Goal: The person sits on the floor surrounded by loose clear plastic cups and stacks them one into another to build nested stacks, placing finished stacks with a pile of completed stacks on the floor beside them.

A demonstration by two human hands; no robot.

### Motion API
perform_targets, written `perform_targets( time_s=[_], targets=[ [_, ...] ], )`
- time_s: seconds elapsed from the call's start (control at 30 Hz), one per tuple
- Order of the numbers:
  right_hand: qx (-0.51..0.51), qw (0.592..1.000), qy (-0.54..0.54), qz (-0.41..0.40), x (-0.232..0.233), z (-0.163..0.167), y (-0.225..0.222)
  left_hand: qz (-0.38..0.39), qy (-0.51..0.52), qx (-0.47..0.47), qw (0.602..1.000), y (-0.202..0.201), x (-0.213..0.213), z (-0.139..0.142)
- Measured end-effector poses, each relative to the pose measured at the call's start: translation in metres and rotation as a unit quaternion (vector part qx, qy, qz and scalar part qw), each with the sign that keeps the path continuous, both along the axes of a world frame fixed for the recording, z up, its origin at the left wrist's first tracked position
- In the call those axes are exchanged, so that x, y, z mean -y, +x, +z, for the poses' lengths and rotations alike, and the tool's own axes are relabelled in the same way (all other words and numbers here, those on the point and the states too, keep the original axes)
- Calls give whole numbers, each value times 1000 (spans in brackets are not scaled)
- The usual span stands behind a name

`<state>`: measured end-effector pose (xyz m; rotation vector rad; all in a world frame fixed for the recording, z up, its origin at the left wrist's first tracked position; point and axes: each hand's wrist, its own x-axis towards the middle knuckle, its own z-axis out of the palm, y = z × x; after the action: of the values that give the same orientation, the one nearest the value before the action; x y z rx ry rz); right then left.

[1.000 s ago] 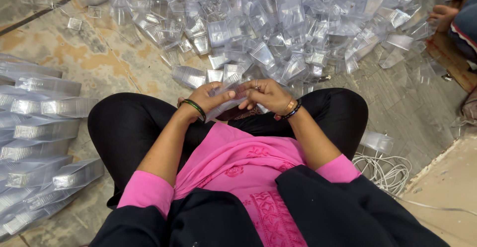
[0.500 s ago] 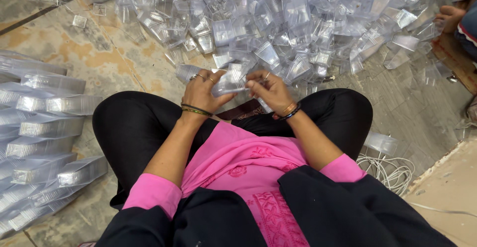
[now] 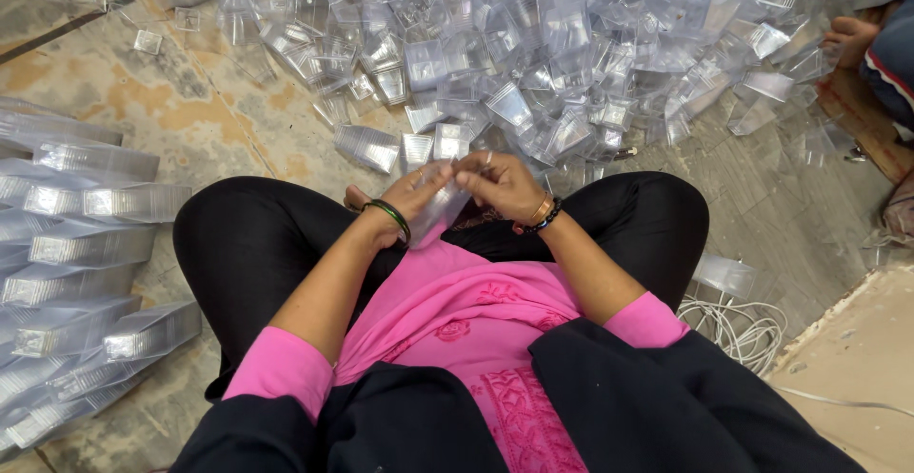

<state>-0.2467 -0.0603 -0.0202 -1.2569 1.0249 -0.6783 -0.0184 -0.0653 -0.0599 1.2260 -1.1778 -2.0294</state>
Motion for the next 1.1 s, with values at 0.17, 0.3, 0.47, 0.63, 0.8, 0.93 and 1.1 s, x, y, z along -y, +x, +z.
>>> perform_targets(
  time_s=[0.17, 0.3, 0.47, 0.63, 0.8, 0.93, 1.1],
  targets=[
    [134, 958, -13, -252, 12, -1, -4, 186, 3, -53, 981, 18, 24, -10],
    [56, 976, -20, -209, 8, -1, 0, 89, -139, 81, 983, 28, 25, -1],
    [13, 996, -9, -90, 3, -7, 24, 30, -46, 66, 996, 19, 15, 21],
    [-330, 898, -201, -210, 44, -5, 25, 213, -44, 61, 974, 24, 31, 30],
    [-442, 830, -260, -218, 89, 6, 46, 231, -16, 81, 970, 26, 36, 33],
    [-508, 817, -157, -224, 108, 9, 64, 240, -2, 72, 968, 27, 35, 34],
    [-363, 895, -156, -210, 100, 2, 49, 243, -4, 55, 968, 30, 39, 28]
  ],
)
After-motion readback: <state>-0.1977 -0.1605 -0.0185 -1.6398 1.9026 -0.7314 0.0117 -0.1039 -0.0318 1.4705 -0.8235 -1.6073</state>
